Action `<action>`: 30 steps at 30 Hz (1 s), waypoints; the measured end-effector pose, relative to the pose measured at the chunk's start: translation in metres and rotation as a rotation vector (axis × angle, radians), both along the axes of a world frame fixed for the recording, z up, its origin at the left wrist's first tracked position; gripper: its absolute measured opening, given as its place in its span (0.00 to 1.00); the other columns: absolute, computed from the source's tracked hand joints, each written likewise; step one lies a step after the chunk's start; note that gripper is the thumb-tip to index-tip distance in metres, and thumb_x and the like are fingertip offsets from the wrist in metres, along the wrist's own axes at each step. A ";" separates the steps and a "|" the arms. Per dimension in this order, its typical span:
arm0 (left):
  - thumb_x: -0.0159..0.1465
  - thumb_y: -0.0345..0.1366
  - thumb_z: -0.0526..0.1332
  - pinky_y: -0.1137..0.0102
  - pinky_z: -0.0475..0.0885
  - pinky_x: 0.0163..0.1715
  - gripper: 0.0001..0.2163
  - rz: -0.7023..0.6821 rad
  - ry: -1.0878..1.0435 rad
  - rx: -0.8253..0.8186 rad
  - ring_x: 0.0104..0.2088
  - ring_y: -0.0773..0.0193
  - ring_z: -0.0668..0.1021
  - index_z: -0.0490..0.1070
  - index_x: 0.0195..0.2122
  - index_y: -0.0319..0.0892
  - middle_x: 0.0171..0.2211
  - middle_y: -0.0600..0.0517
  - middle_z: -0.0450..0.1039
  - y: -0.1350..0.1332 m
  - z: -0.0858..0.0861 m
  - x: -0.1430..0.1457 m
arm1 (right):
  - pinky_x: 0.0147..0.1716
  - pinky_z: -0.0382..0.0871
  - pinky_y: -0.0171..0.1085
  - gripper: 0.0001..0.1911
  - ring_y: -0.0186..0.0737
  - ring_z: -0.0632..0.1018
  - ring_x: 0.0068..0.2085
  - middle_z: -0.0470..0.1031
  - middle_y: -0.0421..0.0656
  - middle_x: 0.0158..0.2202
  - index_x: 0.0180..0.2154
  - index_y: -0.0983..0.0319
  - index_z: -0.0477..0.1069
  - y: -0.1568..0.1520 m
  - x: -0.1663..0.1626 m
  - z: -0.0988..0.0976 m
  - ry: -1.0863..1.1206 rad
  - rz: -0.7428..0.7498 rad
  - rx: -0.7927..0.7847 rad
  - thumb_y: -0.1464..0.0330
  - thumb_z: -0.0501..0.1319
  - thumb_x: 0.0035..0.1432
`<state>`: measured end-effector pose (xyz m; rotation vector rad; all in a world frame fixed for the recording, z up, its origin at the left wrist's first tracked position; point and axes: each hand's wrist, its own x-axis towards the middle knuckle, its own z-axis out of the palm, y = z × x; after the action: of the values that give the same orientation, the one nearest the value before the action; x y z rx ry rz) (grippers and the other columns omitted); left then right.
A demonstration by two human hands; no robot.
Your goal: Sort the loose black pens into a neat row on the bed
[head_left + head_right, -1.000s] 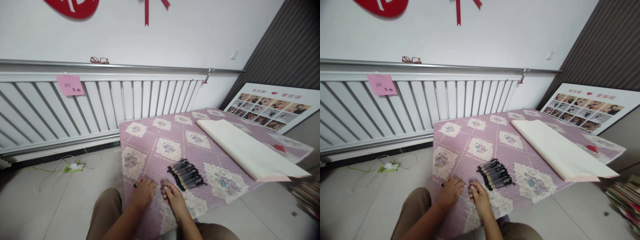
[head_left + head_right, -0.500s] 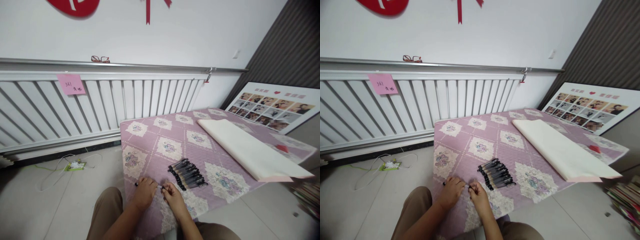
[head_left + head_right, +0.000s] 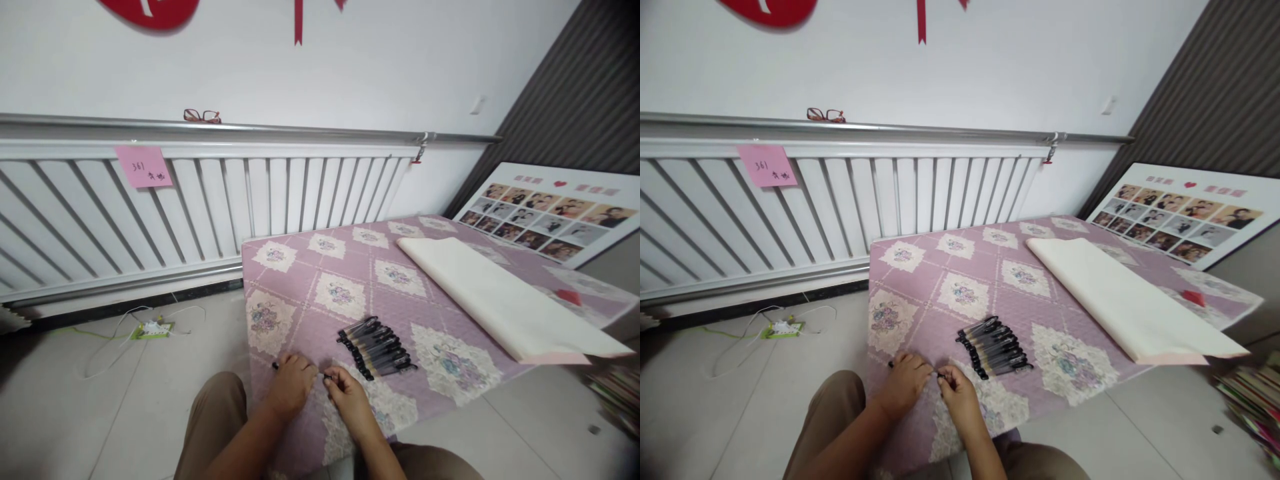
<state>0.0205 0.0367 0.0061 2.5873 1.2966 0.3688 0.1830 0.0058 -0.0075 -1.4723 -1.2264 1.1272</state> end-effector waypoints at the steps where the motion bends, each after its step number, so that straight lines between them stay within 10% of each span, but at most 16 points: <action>1: 0.67 0.36 0.51 0.62 0.57 0.45 0.09 -0.003 0.000 0.000 0.41 0.60 0.68 0.69 0.41 0.47 0.37 0.52 0.69 0.000 -0.001 0.000 | 0.20 0.57 0.31 0.13 0.31 0.62 0.20 0.63 0.34 0.20 0.32 0.60 0.72 0.000 0.000 0.000 -0.002 0.002 -0.014 0.59 0.61 0.47; 30: 0.66 0.36 0.53 0.62 0.57 0.45 0.06 -0.026 -0.025 0.094 0.39 0.61 0.68 0.69 0.40 0.46 0.35 0.54 0.70 0.000 -0.008 0.000 | 0.22 0.60 0.32 0.11 0.33 0.66 0.21 0.66 0.35 0.21 0.34 0.61 0.71 -0.004 -0.001 0.010 -0.122 0.051 0.003 0.62 0.57 0.52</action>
<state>0.0206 0.0366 -0.0022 2.6643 1.2654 0.4665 0.1825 0.0018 0.0026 -1.5339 -1.3557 1.0816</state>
